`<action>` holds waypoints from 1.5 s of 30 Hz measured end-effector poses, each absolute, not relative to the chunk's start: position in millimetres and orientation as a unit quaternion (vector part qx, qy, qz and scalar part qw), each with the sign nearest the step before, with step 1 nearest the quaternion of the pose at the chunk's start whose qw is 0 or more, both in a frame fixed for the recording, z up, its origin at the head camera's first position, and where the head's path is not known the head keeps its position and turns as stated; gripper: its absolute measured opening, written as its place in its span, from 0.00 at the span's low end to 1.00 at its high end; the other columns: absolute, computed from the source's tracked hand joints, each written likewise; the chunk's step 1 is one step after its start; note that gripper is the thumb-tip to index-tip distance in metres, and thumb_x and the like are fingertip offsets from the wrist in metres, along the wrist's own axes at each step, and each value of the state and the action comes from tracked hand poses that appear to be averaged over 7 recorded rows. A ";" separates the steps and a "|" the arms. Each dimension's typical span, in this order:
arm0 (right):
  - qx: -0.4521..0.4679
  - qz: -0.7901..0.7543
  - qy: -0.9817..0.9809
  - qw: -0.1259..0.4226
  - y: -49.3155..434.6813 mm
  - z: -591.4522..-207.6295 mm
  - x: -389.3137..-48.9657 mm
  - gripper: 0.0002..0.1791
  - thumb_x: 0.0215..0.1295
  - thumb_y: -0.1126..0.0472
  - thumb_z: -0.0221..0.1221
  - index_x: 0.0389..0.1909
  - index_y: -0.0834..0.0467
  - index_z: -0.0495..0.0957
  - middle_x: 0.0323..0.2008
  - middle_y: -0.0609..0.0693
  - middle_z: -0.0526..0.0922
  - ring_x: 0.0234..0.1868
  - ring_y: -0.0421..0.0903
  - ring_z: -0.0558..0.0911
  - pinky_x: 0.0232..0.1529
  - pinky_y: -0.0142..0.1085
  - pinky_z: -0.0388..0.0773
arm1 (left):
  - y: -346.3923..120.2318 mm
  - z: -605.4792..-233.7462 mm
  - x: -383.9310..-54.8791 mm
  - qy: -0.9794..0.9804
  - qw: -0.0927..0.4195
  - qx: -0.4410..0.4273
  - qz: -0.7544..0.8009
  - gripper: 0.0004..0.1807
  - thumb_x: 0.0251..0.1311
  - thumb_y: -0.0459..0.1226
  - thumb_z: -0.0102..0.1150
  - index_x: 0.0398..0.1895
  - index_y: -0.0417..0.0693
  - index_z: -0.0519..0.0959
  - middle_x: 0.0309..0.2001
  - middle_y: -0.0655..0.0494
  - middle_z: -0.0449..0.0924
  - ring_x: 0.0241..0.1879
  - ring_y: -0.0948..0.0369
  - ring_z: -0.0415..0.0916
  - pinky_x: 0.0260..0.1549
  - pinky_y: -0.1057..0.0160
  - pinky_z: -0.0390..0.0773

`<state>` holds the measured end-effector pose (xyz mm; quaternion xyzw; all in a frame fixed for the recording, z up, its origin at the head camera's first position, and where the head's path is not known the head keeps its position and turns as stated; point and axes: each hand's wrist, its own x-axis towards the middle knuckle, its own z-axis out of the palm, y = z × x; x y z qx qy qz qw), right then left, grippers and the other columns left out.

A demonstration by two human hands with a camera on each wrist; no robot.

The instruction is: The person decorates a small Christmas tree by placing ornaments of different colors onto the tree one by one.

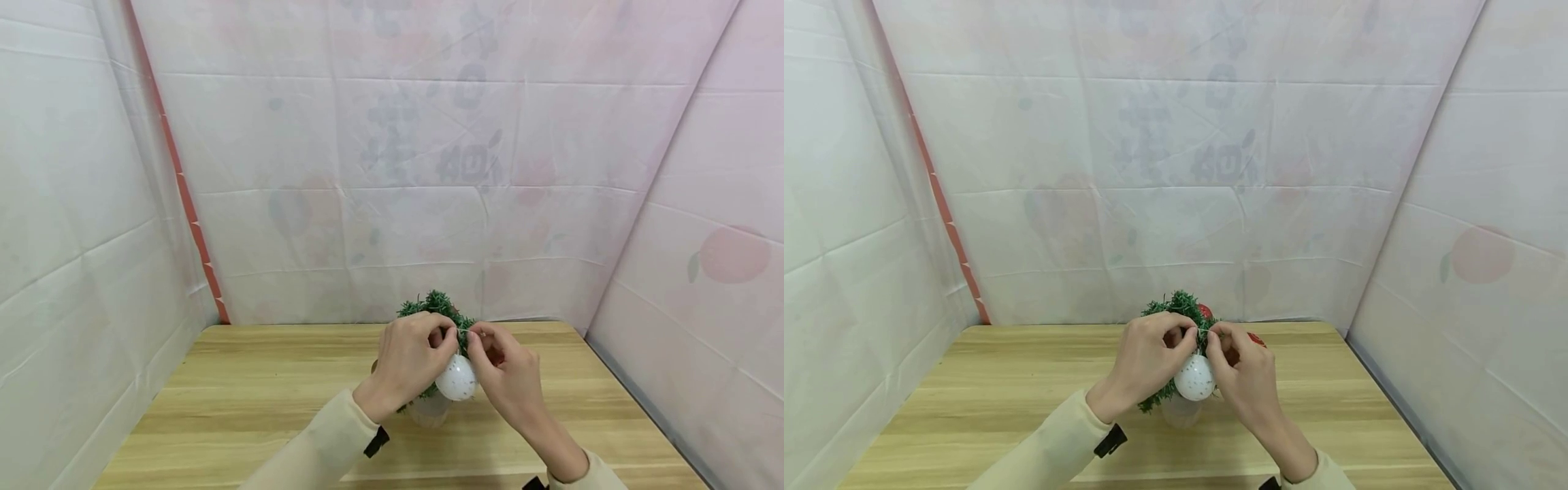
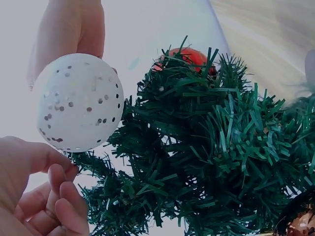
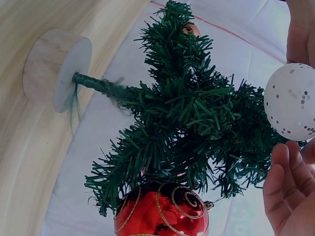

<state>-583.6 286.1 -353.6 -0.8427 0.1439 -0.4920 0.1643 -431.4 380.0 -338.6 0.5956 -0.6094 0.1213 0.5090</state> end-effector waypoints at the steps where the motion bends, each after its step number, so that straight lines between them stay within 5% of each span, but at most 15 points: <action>1: -0.842 -0.493 0.142 0.164 285.6 -353.7 -583.1 0.09 0.64 0.72 0.61 0.39 0.56 0.81 0.19 0.37 0.75 0.16 0.29 0.67 0.16 0.22 0.64 | 379.5 -338.2 -431.2 -0.608 0.508 0.598 0.123 0.06 0.60 0.36 0.63 0.27 0.56 0.85 0.16 0.69 0.66 0.14 0.74 0.58 0.13 0.76 0.57; 26: -0.848 -0.498 0.112 0.143 289.8 -356.1 -576.4 0.13 0.58 0.76 0.62 0.37 0.55 0.81 0.19 0.38 0.76 0.16 0.29 0.70 0.17 0.22 0.68 | 381.9 -344.2 -427.5 -0.633 0.458 0.599 0.177 0.05 0.60 0.38 0.65 0.26 0.56 0.86 0.16 0.68 0.71 0.15 0.74 0.58 0.13 0.79 0.55; 45: -0.846 -0.497 0.122 0.148 285.3 -351.0 -577.8 0.09 0.59 0.74 0.62 0.36 0.57 0.82 0.19 0.39 0.78 0.16 0.29 0.72 0.18 0.22 0.70 | 398.4 -335.7 -406.4 -0.627 0.494 0.580 0.162 0.03 0.63 0.36 0.63 0.33 0.50 0.85 0.22 0.65 0.74 0.21 0.72 0.66 0.21 0.77 0.66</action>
